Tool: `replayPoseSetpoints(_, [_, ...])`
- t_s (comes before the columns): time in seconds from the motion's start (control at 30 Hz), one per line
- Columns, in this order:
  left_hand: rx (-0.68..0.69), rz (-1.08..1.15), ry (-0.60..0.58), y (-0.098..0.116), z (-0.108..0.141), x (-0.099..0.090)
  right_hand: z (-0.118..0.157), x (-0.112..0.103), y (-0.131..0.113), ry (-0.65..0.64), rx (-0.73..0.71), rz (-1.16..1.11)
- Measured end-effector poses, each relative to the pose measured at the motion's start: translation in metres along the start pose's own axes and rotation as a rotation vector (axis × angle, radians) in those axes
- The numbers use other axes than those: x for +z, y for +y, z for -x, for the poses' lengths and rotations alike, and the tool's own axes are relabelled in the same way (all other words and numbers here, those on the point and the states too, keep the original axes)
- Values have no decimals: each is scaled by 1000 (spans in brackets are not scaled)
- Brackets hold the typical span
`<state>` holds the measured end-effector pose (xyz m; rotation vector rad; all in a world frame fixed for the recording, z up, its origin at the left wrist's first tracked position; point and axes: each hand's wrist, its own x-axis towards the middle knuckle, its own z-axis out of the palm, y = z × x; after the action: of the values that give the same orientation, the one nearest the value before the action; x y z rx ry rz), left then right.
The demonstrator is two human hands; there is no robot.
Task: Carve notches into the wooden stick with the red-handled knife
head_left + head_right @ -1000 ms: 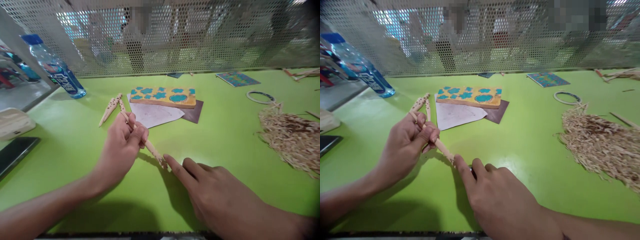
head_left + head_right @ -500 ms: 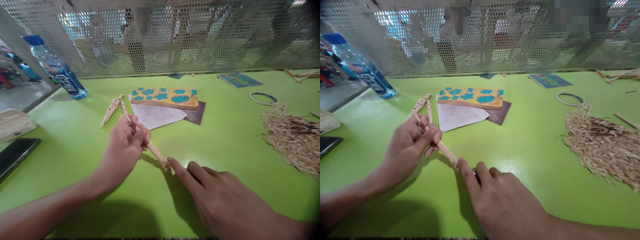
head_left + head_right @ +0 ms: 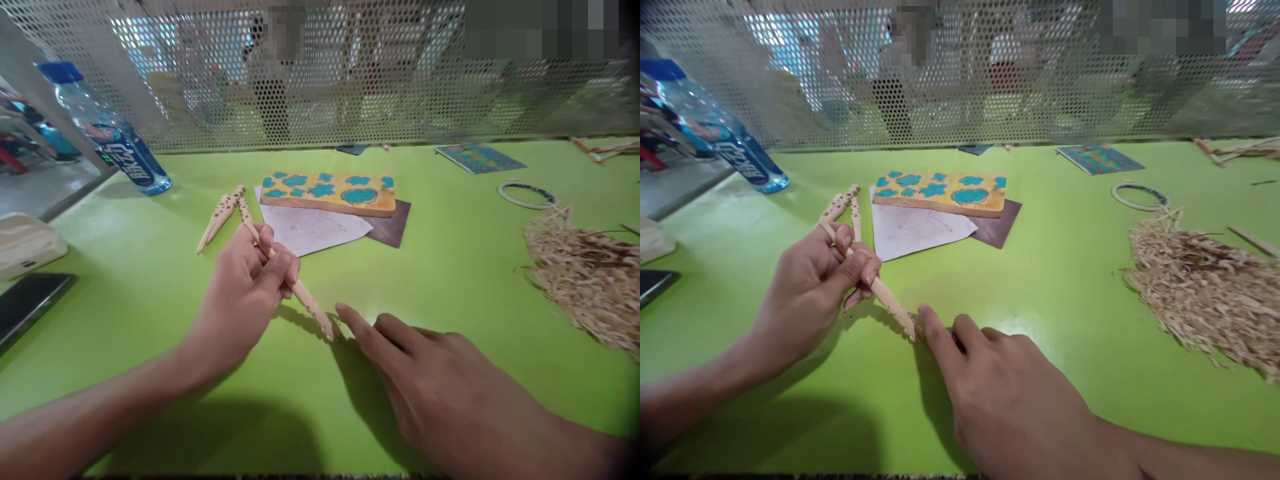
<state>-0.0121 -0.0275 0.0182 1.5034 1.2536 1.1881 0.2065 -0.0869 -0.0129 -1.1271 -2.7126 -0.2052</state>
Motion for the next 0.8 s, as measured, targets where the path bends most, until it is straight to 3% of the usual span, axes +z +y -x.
replayPoseSetpoints(0.8, [-105, 59, -29, -1, -4, -2, 2, 1, -5, -53, -24, 57])
